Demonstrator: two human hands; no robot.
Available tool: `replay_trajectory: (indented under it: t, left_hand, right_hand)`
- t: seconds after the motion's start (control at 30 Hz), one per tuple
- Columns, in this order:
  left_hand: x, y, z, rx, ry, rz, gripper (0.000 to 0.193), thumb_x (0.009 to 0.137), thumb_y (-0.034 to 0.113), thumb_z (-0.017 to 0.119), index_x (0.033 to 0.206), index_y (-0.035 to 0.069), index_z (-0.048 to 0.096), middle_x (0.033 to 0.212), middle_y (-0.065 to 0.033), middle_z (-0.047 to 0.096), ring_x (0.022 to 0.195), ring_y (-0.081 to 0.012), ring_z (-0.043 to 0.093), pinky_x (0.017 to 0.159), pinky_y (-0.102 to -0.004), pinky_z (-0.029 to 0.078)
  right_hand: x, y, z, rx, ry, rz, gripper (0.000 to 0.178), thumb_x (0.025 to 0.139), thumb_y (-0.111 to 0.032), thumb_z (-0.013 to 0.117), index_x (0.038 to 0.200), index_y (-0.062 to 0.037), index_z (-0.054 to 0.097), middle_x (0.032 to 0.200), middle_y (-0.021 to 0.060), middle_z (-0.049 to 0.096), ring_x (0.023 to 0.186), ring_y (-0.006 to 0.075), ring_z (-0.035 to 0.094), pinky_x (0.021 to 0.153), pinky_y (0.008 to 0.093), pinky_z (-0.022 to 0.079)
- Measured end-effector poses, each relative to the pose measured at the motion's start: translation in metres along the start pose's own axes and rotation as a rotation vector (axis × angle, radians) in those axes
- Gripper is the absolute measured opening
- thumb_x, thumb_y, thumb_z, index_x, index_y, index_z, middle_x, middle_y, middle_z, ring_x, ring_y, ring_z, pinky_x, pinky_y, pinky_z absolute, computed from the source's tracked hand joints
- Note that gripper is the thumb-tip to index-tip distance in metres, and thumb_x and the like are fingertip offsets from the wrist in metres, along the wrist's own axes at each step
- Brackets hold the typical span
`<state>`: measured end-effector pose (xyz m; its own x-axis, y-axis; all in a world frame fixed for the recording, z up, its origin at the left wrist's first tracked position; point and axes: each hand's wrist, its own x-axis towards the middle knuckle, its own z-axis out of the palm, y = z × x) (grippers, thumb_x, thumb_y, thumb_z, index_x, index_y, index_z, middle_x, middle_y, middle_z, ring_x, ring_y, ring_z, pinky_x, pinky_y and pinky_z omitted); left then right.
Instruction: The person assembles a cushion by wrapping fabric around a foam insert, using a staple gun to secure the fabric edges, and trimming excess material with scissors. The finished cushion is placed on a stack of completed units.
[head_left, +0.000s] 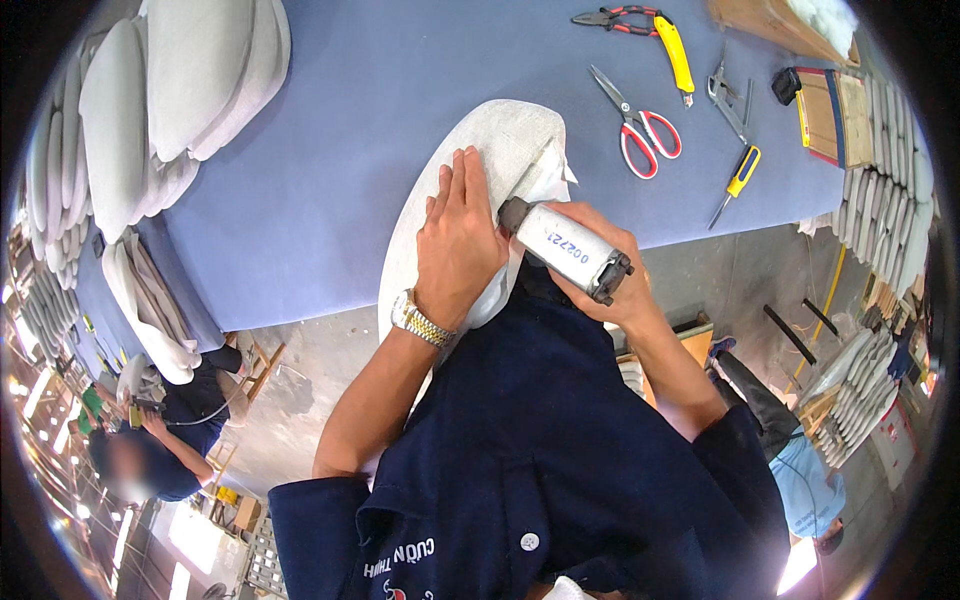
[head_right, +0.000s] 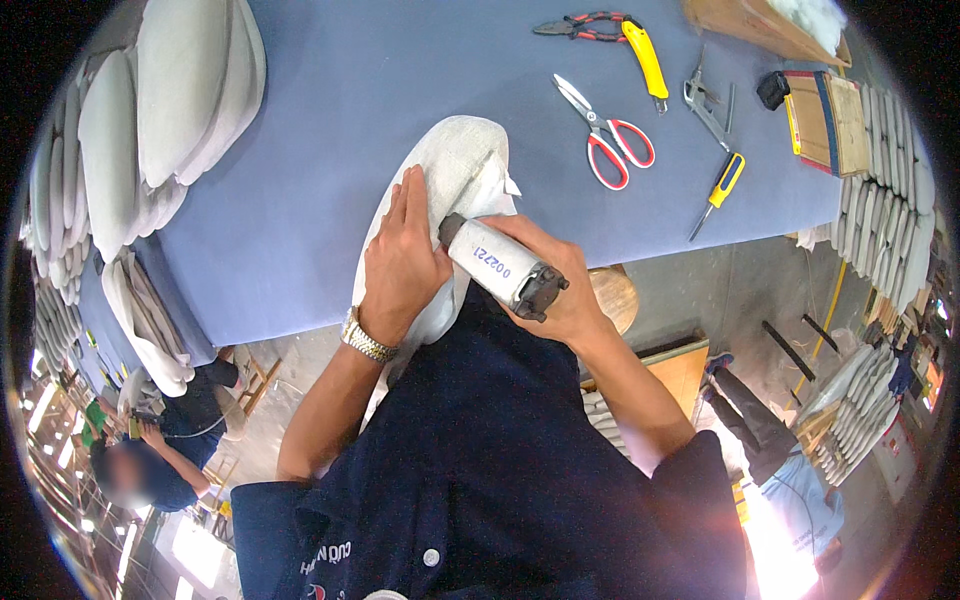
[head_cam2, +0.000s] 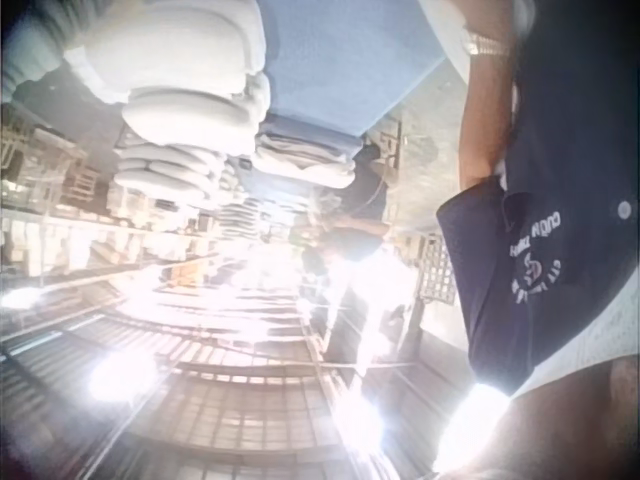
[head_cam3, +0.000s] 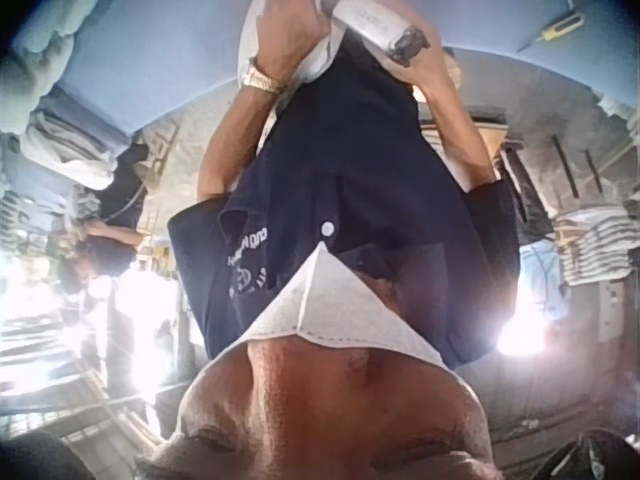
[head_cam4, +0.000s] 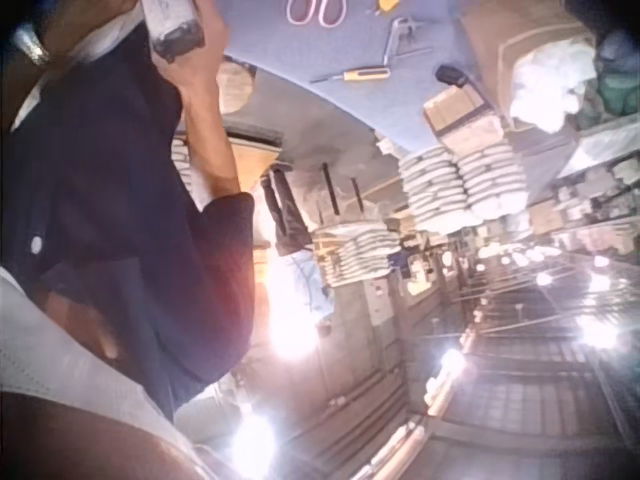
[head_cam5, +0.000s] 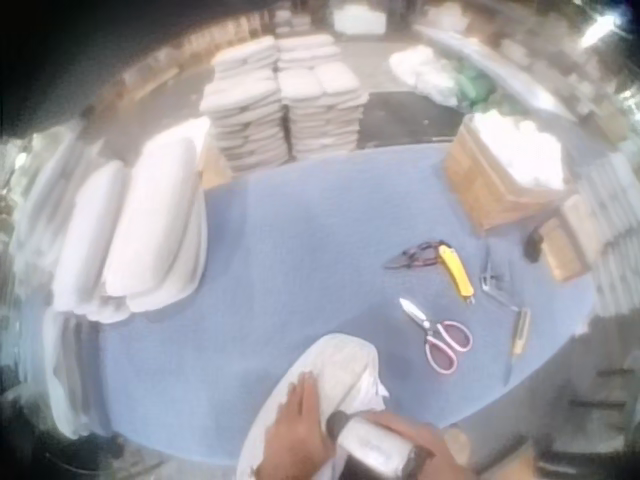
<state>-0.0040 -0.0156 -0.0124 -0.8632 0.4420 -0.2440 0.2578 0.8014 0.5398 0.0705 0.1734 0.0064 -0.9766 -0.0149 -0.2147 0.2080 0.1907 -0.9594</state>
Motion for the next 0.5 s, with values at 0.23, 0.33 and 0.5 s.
replay_trajectory:
  t: [0.23, 0.33, 0.5]
  left_hand:
    - [-0.003, -0.006, -0.003, -0.096, -0.020, -0.036, 0.096, 0.076, 0.006, 0.078, 0.156, -0.010, 0.026, 0.151, -0.0335, 0.047, 0.143, -0.0507, 0.044, 0.112, -0.0606, 0.044]
    - [-0.003, -0.007, -0.001, -0.105, -0.009, -0.031, 0.095, 0.076, 0.006, 0.078, 0.155, -0.010, 0.027, 0.152, -0.0338, 0.046, 0.143, -0.0513, 0.043, 0.112, -0.0606, 0.043]
    - [-0.004, -0.001, -0.003, -0.163, -0.016, -0.085, 0.094, 0.077, 0.006, 0.077, 0.156, -0.010, 0.028, 0.153, -0.0343, 0.045, 0.143, -0.0526, 0.043, 0.112, -0.0626, 0.042]
  right_hand:
    - [-0.010, 0.007, 0.006, -0.039, 0.072, -0.124, 0.061, 0.076, -0.011, 0.078, 0.134, -0.0018, 0.065, 0.121, 0.0182, 0.073, 0.106, 0.0289, 0.074, 0.090, 0.0356, 0.056]
    - [-0.014, 0.008, 0.005, -0.021, 0.055, -0.140, 0.062, 0.075, -0.012, 0.078, 0.135, -0.0013, 0.064, 0.122, 0.0185, 0.073, 0.107, 0.0298, 0.074, 0.091, 0.0360, 0.056]
    - [-0.010, -0.011, 0.002, -0.040, -0.018, -0.064, 0.059, 0.076, -0.014, 0.078, 0.132, -0.0013, 0.065, 0.120, 0.0172, 0.073, 0.108, 0.0287, 0.073, 0.092, 0.0355, 0.055]
